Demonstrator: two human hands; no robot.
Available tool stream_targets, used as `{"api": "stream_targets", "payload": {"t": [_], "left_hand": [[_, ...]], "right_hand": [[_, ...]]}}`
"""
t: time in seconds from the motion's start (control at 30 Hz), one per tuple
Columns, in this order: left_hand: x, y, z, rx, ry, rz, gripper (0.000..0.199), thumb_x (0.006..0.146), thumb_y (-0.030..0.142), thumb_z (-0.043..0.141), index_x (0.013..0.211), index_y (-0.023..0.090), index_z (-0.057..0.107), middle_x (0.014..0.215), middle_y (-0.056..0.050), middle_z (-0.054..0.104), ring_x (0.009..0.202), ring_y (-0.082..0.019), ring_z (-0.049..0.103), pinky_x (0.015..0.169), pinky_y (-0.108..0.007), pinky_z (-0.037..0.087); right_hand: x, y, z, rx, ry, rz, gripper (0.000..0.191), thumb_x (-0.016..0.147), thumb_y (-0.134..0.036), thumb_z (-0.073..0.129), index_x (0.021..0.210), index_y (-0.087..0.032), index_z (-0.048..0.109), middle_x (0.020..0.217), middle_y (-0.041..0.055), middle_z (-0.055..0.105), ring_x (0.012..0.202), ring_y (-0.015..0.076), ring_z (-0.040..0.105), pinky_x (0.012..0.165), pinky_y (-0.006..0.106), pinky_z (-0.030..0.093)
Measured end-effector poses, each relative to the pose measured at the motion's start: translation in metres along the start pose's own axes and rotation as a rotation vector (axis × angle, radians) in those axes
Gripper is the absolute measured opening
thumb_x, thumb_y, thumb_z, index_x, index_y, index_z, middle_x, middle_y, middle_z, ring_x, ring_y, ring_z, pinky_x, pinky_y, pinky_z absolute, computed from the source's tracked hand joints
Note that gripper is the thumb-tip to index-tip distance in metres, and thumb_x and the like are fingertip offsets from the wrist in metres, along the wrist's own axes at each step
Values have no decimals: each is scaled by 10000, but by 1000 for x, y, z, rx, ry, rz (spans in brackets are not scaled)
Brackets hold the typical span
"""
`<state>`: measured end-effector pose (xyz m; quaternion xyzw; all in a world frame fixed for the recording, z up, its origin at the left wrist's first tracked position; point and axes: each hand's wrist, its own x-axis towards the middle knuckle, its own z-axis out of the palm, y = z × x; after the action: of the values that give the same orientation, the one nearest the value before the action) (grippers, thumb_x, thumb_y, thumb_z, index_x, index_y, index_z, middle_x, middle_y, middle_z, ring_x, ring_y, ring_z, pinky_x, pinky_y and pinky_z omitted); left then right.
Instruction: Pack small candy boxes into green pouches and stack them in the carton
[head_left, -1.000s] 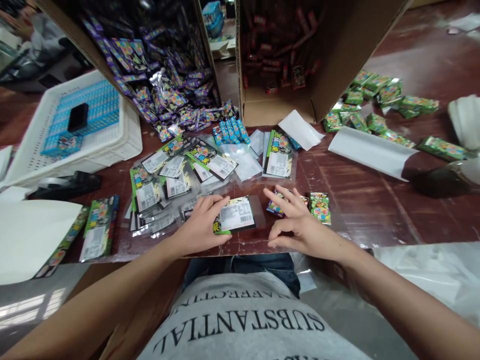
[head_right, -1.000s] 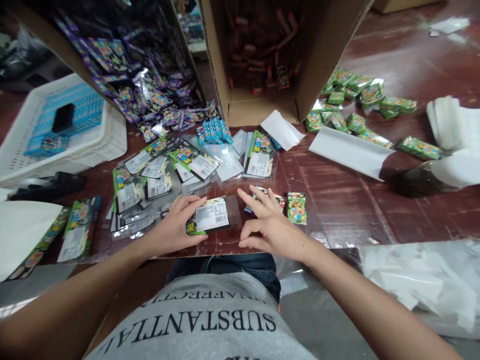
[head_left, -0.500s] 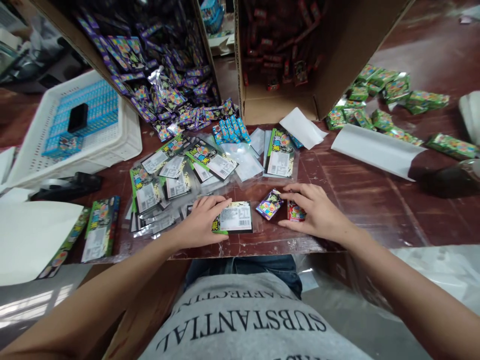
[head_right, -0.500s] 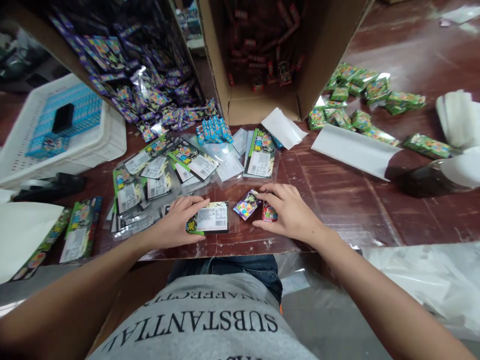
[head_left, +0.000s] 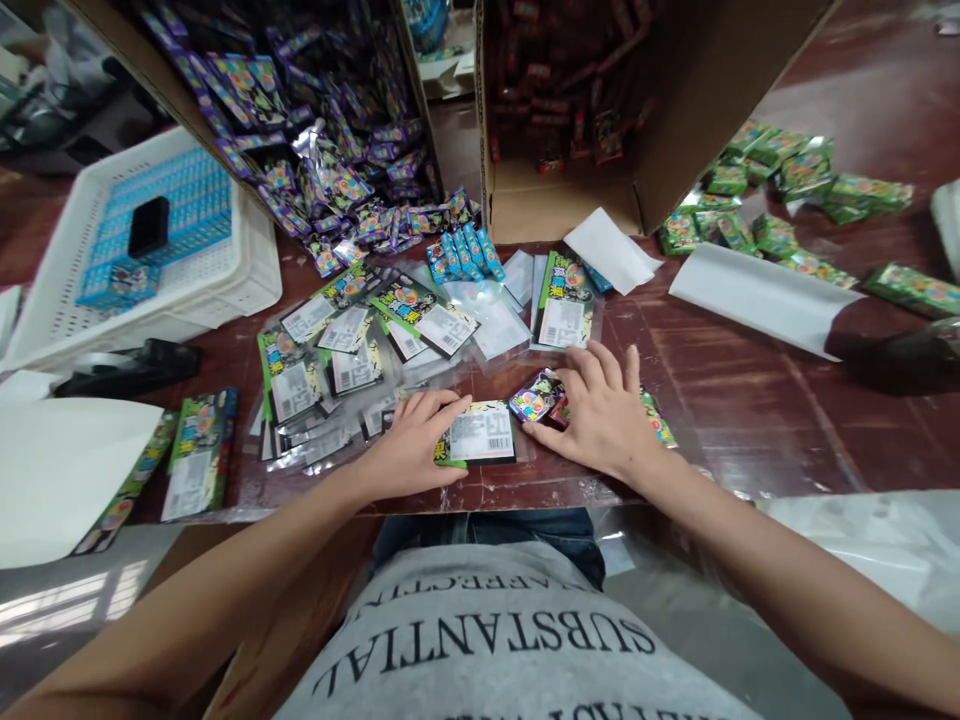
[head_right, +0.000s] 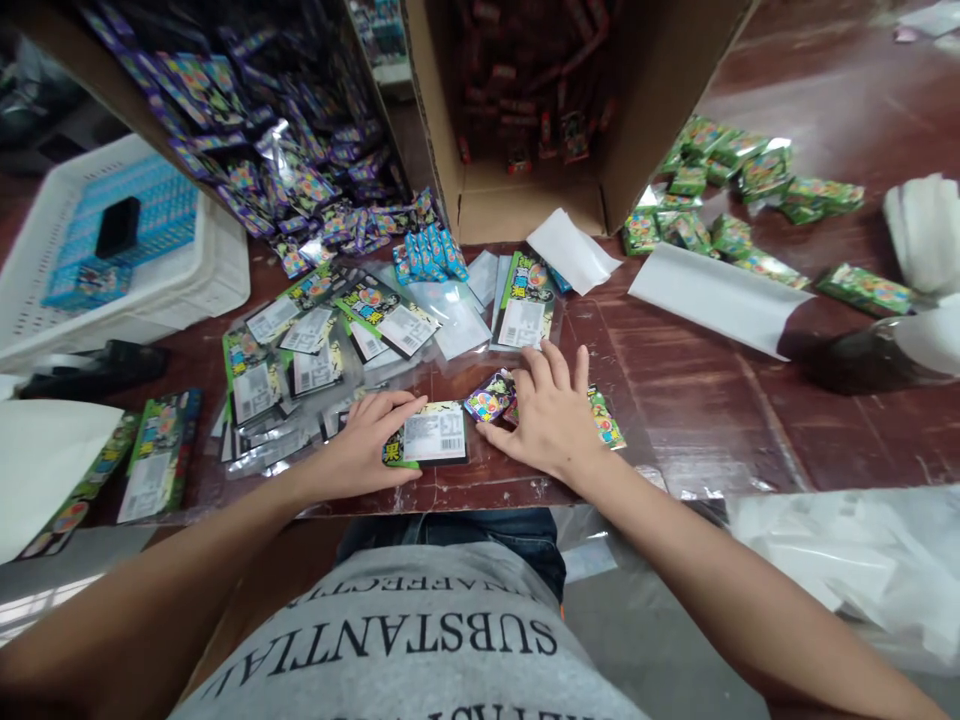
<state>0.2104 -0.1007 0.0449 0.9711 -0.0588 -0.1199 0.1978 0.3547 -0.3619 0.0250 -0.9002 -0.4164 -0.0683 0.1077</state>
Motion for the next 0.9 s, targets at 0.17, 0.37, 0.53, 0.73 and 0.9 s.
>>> {"api": "stream_targets", "payload": {"t": [0.17,0.37,0.53,0.73,0.9], "left_hand": [[2,-3,-2,-35,20,-36,879,767,395,754,1533,253,347,1456,-112,425,1344,-346,396,1135,-530,321],[3,-4,-3,-64,-50,86,912,762,361,753,1555,273,312,1452,-105,430,1351,-339,386,1157,-529,292],[5,-3,-3,-73,-66,105,916,768,372,757,1556,254,305,1464,-109,416,1346,-326,380,1158,-504,309],[10,5,0,-70,-88,109,894,774,358,754,1548,256,320,1463,-109,426,1345,-326,387,1156,-509,309],[11,11,3,-67,-69,98,891,776,354,745,1552,273,315,1455,-101,440,1339,-336,399,1137,-520,326]], "right_hand": [[-5,3,-7,57,-139,-297,736,816,-661,586,1297,-103,584,1578,234,386,1498,441,233,1201,704,2],[-4,11,-7,204,-256,-444,814,817,-625,651,1443,-123,510,1591,231,353,1478,414,298,1211,684,71],[-9,3,4,267,-197,-355,1056,823,-748,607,1593,-114,258,1338,205,598,1289,384,520,1201,713,92],[-32,-1,-7,261,-212,-420,1001,979,-613,468,1607,-119,-135,1590,209,398,1474,373,350,1205,714,20],[-34,36,-25,132,-108,-167,1142,864,-731,561,1620,-143,-60,1617,237,330,1483,460,285,1165,766,-29]]}}
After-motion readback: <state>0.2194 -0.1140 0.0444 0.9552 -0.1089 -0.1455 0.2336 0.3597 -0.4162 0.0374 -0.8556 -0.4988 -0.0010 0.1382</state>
